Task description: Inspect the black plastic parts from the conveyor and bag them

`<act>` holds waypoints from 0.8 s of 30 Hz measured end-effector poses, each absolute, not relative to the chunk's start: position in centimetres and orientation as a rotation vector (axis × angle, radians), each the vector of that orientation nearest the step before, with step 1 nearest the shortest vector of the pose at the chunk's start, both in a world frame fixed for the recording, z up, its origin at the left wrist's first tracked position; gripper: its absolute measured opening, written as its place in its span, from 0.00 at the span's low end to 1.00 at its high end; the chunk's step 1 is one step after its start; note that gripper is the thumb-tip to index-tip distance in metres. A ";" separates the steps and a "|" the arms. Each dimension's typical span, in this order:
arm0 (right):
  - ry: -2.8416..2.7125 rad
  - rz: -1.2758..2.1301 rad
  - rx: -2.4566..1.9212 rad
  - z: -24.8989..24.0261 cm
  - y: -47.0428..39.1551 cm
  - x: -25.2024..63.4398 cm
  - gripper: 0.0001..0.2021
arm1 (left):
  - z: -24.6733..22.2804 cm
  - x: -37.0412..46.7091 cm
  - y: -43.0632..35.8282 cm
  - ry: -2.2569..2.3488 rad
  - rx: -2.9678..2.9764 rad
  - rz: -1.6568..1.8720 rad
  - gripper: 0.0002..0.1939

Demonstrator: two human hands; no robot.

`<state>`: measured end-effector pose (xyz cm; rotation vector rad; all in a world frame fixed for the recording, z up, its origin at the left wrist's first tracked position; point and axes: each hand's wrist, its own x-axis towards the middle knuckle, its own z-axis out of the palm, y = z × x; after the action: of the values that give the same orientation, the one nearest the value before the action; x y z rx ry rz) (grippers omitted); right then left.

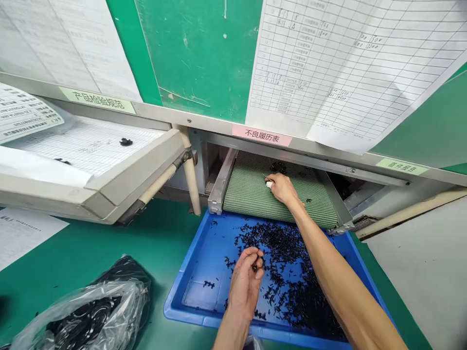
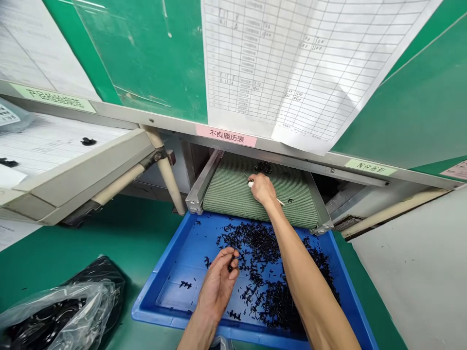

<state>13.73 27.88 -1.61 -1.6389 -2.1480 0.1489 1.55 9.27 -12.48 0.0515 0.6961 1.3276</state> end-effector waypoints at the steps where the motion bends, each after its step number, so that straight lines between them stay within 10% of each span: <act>1: -2.156 0.156 -1.615 -1.6 27.2 13.7 0.09 | -12.4 1.5 9.3 0.697 0.045 1.332 0.11; 12: -2.194 0.791 -1.273 -5.7 10.5 12.8 0.18 | -12.1 1.8 8.8 0.626 0.130 1.359 0.15; 24: -2.198 0.256 -1.525 -8.2 6.5 14.9 0.25 | -12.9 2.0 8.9 0.698 0.181 1.365 0.14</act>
<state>14.93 6.45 -8.24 -1.5247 -2.1979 0.2561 1.98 8.87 -12.93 0.1814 0.6980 1.3648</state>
